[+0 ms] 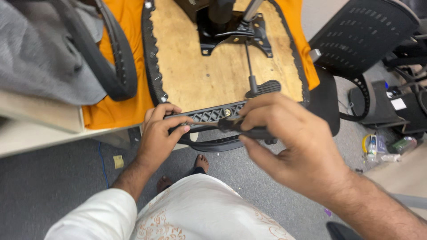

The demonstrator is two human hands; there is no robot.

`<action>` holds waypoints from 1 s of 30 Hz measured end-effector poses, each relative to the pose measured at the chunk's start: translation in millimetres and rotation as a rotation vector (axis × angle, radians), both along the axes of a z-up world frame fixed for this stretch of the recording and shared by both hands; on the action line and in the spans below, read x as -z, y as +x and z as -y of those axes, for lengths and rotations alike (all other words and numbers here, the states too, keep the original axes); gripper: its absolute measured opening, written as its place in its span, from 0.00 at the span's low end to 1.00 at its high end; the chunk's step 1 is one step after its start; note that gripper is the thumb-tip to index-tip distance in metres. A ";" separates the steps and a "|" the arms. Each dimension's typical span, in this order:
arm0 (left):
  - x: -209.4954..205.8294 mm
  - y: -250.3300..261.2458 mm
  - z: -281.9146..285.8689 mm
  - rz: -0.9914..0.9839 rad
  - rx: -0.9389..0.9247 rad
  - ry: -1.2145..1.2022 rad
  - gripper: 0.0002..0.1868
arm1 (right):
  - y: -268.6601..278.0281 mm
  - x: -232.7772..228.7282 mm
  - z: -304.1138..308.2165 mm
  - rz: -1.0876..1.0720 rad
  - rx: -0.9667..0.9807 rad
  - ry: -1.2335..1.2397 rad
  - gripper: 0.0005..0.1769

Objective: The person uses a screwdriver to fasten screws into a black plastic chair armrest, securing it to the chair base. The person repeatedly tightens multiple screws along the armrest while holding it in place.

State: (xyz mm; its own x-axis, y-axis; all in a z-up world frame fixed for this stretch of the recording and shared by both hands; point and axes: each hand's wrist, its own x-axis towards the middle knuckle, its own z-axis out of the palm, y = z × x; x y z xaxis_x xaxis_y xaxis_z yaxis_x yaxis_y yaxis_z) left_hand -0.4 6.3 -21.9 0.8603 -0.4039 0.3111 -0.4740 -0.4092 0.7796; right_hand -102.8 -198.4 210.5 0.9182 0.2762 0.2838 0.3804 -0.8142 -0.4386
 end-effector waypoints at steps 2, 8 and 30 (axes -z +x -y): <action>-10.1 -0.3 0.6 0.083 -0.011 0.012 0.10 | -3.0 -1.1 -4.3 -0.028 -0.035 0.011 0.15; -19.3 -1.0 1.2 0.089 -0.007 0.096 0.08 | -14.1 -0.7 -5.7 -0.023 -0.169 -0.006 0.16; -20.8 2.8 -2.4 0.038 0.039 0.105 0.07 | -10.4 -10.5 -10.9 -0.112 -0.309 -0.006 0.16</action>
State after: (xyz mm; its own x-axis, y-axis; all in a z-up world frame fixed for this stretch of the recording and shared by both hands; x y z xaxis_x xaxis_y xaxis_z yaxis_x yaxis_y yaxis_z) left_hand 2.4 8.7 -1.1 0.8316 -0.4691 0.2973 -0.5195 -0.4679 0.7149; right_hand -113.1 -187.6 220.9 0.8164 0.5477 0.1830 0.5591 -0.6706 -0.4876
